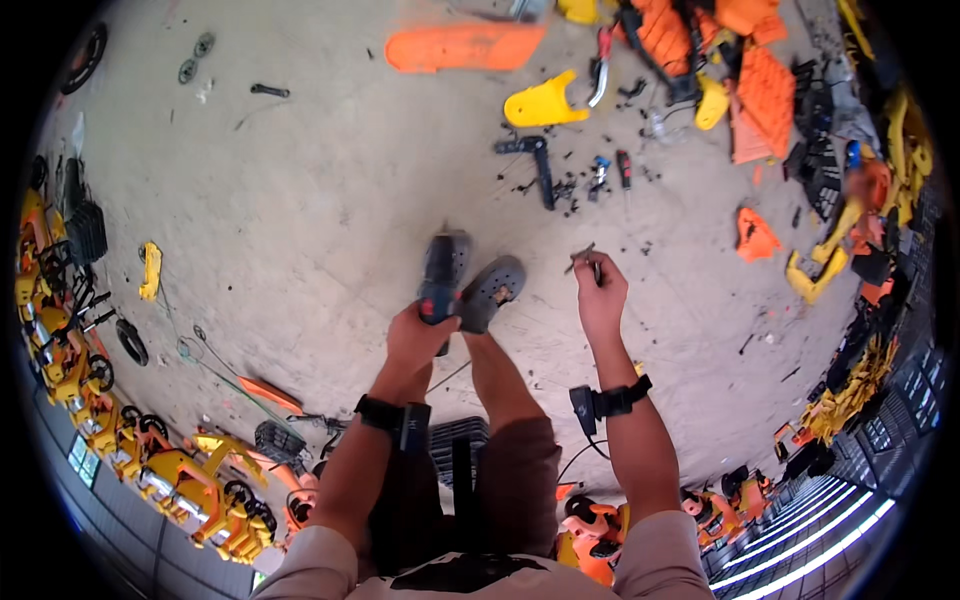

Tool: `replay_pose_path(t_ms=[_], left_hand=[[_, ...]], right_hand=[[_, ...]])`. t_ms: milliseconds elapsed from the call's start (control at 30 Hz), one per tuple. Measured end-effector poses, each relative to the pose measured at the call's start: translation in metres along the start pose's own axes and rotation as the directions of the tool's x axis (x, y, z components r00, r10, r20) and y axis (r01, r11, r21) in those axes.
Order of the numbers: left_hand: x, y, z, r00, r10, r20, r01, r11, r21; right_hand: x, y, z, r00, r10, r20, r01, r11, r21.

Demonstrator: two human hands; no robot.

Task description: The person attaches a front fork component to a motorcycle frame using a power drill to tighten screws, then slides a front wheel onto the fork.

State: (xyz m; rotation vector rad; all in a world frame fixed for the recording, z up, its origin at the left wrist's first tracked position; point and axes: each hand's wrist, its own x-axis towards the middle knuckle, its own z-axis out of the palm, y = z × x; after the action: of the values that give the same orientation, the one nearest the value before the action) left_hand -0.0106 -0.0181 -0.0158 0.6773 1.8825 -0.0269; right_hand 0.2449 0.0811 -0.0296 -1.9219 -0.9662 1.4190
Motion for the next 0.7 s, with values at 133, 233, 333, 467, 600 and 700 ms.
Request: replay_pose_path(t_ms=[133, 233, 333, 467, 600, 700], left_hand=[[-0.093, -0.011, -0.122, 0.995, 0.012, -0.101, -0.065, 0.835, -0.546], [-0.215, 0.0, -0.252, 0.957, -0.265, -0.12, 0.118, 0.729, -0.675], [-0.259, -0.062, -0.35, 0.951, -0.248, -0.186, 0.018, 0.643, -0.766], [-0.312, -0.197, -0.4, 0.797, -0.322, -0.511, -0.233, 0.617, -0.752], [-0.315, -0.276, -0.452, 0.775, -0.453, -0.441, 0.03, 0.723, -0.69], [-0.35, -0.386, -0.441, 0.696, -0.652, -0.301, 0.463, 0.728, -0.506]], right_hand=[[-0.095, -0.175, -0.052, 0.997, -0.03, 0.066, 0.039, 0.989, -0.14], [-0.179, -0.212, -0.086, 0.976, 0.188, 0.108, -0.185, 0.982, -0.041], [-0.233, -0.235, -0.08, 0.949, 0.271, 0.161, -0.24, 0.953, -0.186], [-0.255, -0.248, -0.068, 0.87, 0.418, 0.261, -0.257, 0.838, -0.482], [-0.309, -0.27, -0.037, 0.884, 0.456, 0.101, -0.319, 0.747, -0.584], [-0.327, -0.299, 0.013, 0.895, 0.368, 0.253, 0.01, 0.55, -0.835]])
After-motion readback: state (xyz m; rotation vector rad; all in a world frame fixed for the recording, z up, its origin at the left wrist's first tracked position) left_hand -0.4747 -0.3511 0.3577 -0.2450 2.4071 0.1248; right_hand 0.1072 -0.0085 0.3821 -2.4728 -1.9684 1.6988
